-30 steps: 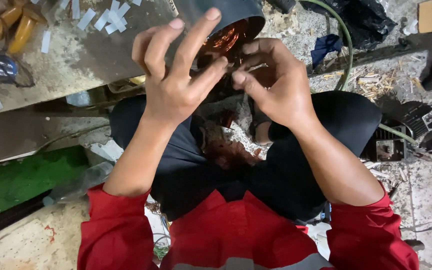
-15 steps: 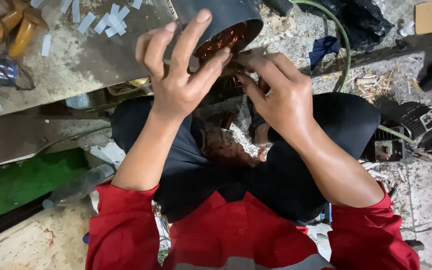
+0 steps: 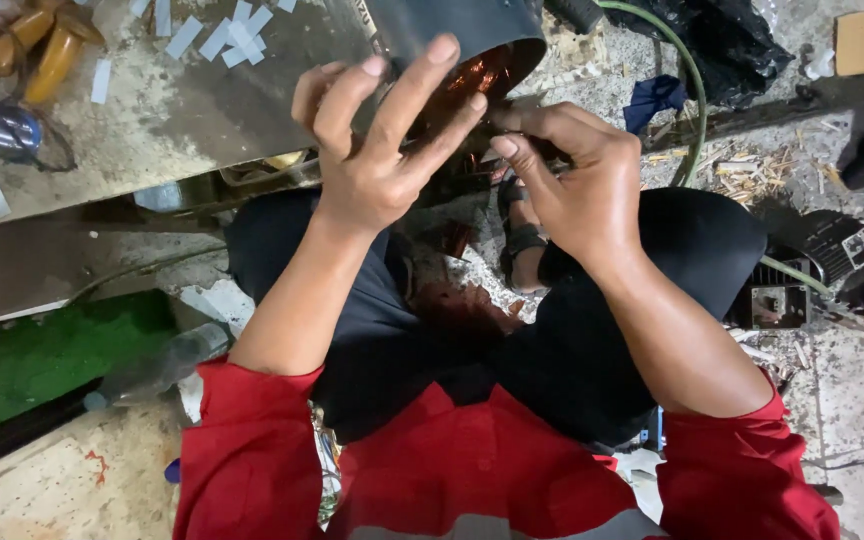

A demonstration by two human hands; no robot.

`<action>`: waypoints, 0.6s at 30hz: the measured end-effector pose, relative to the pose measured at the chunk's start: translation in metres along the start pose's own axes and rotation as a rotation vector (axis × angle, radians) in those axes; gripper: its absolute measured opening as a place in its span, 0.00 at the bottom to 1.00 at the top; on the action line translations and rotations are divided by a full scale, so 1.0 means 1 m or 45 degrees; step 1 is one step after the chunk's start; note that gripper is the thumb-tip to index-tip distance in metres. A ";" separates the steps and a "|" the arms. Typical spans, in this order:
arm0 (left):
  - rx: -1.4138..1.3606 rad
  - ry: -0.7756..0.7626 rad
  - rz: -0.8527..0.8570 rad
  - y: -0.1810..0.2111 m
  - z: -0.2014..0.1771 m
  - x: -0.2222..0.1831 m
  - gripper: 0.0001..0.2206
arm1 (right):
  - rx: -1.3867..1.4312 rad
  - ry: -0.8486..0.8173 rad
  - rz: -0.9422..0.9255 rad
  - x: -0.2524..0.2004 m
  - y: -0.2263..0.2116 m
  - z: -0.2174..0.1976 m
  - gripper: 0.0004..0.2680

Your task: Adjusting the alignment of copper coils inside an electric motor housing using a screwdriver and a hammer.

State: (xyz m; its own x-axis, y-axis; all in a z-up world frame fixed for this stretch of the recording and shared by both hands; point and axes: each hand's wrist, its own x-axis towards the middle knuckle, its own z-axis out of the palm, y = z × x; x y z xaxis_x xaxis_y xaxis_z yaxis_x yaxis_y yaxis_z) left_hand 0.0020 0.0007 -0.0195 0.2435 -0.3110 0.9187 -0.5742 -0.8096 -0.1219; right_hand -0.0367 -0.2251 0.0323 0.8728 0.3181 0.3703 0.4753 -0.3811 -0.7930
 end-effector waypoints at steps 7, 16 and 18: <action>0.052 -0.040 0.016 0.005 0.000 0.004 0.26 | 0.188 -0.082 0.187 0.005 -0.008 -0.003 0.06; 0.044 0.047 0.018 0.005 0.008 0.004 0.24 | 0.502 -0.206 0.252 0.007 -0.004 -0.003 0.05; 0.043 0.061 0.006 0.006 0.010 0.002 0.22 | 0.540 -0.243 0.274 0.007 -0.006 -0.002 0.05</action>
State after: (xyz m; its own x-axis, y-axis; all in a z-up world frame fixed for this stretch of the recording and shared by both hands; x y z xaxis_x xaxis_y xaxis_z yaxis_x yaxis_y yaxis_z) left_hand 0.0064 -0.0101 -0.0219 0.2031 -0.2911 0.9349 -0.5483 -0.8248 -0.1378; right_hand -0.0331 -0.2226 0.0404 0.8914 0.4389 0.1132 0.1654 -0.0825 -0.9828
